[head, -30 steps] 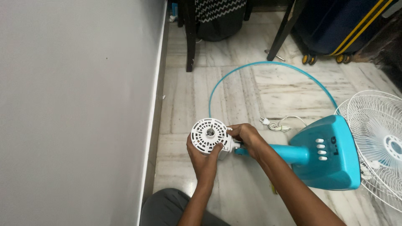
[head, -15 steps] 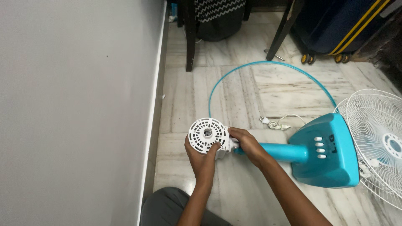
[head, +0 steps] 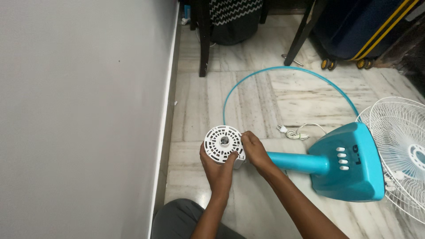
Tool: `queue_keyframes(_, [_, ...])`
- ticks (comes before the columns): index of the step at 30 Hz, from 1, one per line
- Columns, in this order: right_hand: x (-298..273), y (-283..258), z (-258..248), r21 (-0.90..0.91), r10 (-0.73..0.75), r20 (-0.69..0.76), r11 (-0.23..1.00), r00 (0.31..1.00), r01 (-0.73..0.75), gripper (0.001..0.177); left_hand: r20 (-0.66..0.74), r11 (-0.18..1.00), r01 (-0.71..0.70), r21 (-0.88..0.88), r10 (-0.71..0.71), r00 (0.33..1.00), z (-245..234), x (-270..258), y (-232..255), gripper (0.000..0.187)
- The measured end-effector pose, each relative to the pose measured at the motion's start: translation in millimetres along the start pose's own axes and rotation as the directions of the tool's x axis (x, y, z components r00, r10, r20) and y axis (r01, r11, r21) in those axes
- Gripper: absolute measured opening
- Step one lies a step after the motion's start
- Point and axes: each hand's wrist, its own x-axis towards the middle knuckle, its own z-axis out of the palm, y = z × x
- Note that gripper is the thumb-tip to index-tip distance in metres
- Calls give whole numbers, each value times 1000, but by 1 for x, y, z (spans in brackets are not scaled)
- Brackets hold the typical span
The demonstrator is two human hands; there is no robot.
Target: The person sits on the floor and assembles a teal LG fan by attaching the white motor housing to the fan body. They use a yellow screwdriver to tighten screws into the motor housing, securing it to the fan body. The fan cage and blades are visible nearby but not attached during this segment.
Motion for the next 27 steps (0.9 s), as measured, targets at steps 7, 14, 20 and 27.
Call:
queue_keyframes(7, [-6, 11, 3, -86, -299, -17, 951, 954, 296, 34, -52, 996, -82, 42, 84, 995, -1, 7, -11, 92])
queue_keyframes(14, [-86, -10, -23, -441, -681, -8, 659, 732, 609, 42, 15, 999, 2, 40, -3, 1000, -13, 19, 1, 78])
queue_keyframes(20, [-142, 39, -68, -640, -626, -82, 630, 776, 441, 24, 94, 959, -285, -3, 284, 954, -17, 39, -2, 82])
queue_keyframes(27, [-137, 91, -114, -614, -241, -363, 789, 900, -36, 41, 161, 835, -517, 191, 493, 855, -21, 45, 1, 45])
